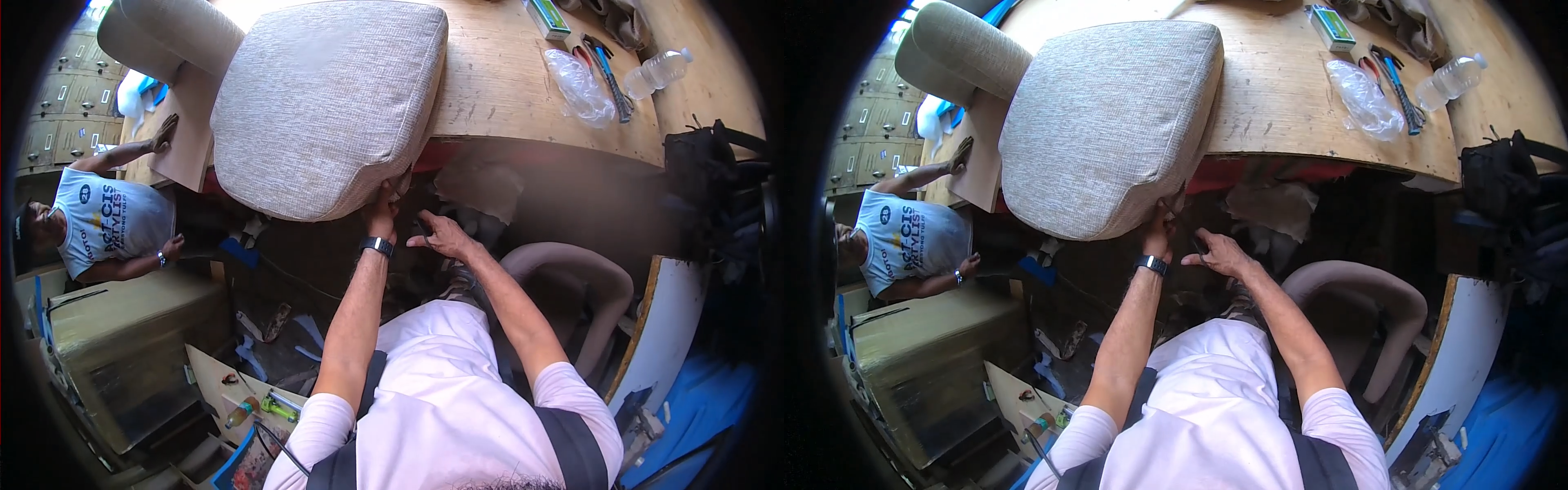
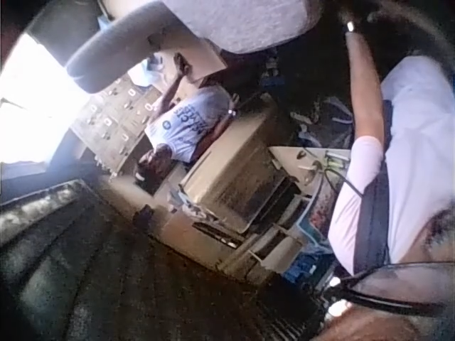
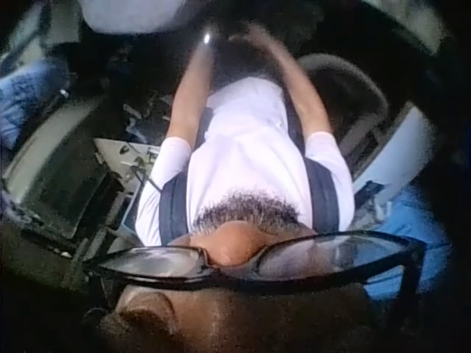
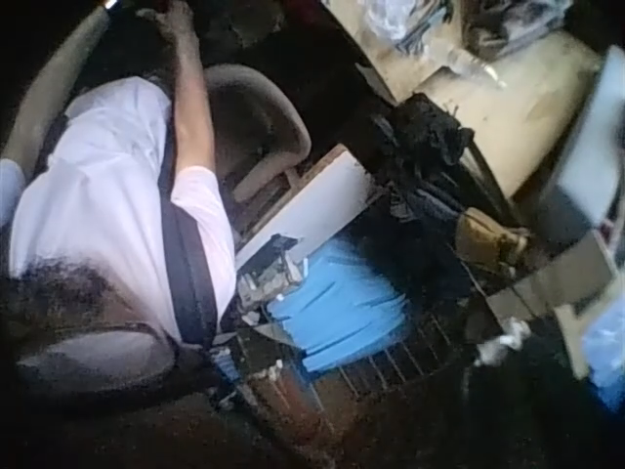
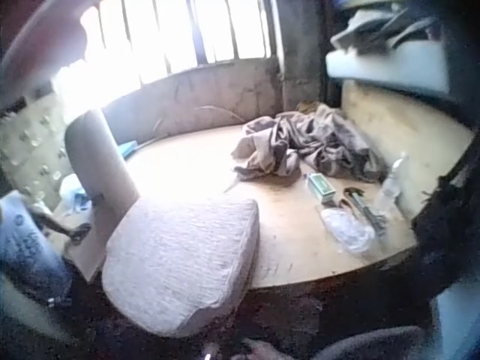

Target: Fitting and securing new upholstery fabric over a foam chair cushion at a workshop table.

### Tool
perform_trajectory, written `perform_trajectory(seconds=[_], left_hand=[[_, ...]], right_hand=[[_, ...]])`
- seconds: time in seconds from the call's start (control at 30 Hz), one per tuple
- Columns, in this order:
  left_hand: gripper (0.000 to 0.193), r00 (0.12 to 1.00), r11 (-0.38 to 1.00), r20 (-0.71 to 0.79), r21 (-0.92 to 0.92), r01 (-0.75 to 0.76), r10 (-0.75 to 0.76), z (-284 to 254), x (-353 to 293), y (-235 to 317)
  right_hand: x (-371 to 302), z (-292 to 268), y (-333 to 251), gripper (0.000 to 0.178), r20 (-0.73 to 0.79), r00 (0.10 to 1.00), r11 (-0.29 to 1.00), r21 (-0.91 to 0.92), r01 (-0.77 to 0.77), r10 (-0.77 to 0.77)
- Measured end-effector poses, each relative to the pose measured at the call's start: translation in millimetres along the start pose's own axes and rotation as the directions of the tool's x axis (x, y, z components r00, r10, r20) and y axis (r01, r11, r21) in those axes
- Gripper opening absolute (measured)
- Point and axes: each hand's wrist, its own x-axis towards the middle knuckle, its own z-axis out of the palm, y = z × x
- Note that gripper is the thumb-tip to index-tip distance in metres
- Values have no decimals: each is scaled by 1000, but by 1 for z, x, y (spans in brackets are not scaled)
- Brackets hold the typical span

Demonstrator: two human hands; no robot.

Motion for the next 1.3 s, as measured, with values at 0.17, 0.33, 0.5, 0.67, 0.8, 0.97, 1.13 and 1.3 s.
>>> perform_trajectory(seconds=[0.17,0.33,0.5,0.67,0.8,0.97,1.13,1.3], left_hand=[[43,1000,1000,-1,-14,10,-10,5,-9,5],[39,969,995,229,-22,96,-89,-17,5,-5],[30,959,993,266,-21,113,-103,-27,12,-6],[26,968,993,225,64,100,-112,-27,2,-1],[28,960,994,258,33,104,-109,-33,5,-3],[27,964,993,238,36,114,-119,-28,1,3],[24,947,987,280,31,155,-157,-27,-1,9],[19,910,976,358,16,218,-209,-36,5,6]], right_hand=[[0,-5,1,77,-52,998,999,4,35,-34],[-6,7,15,66,-164,973,983,56,176,-165],[-6,13,16,57,-208,950,972,-13,235,-232],[-6,14,22,58,-202,954,975,-74,211,-222],[-3,23,27,60,-285,898,942,-122,312,-334],[-8,20,28,59,-232,937,965,-45,259,-262],[7,11,24,62,-203,934,956,-70,285,-293],[4,7,24,62,-192,935,955,-77,288,-298]])
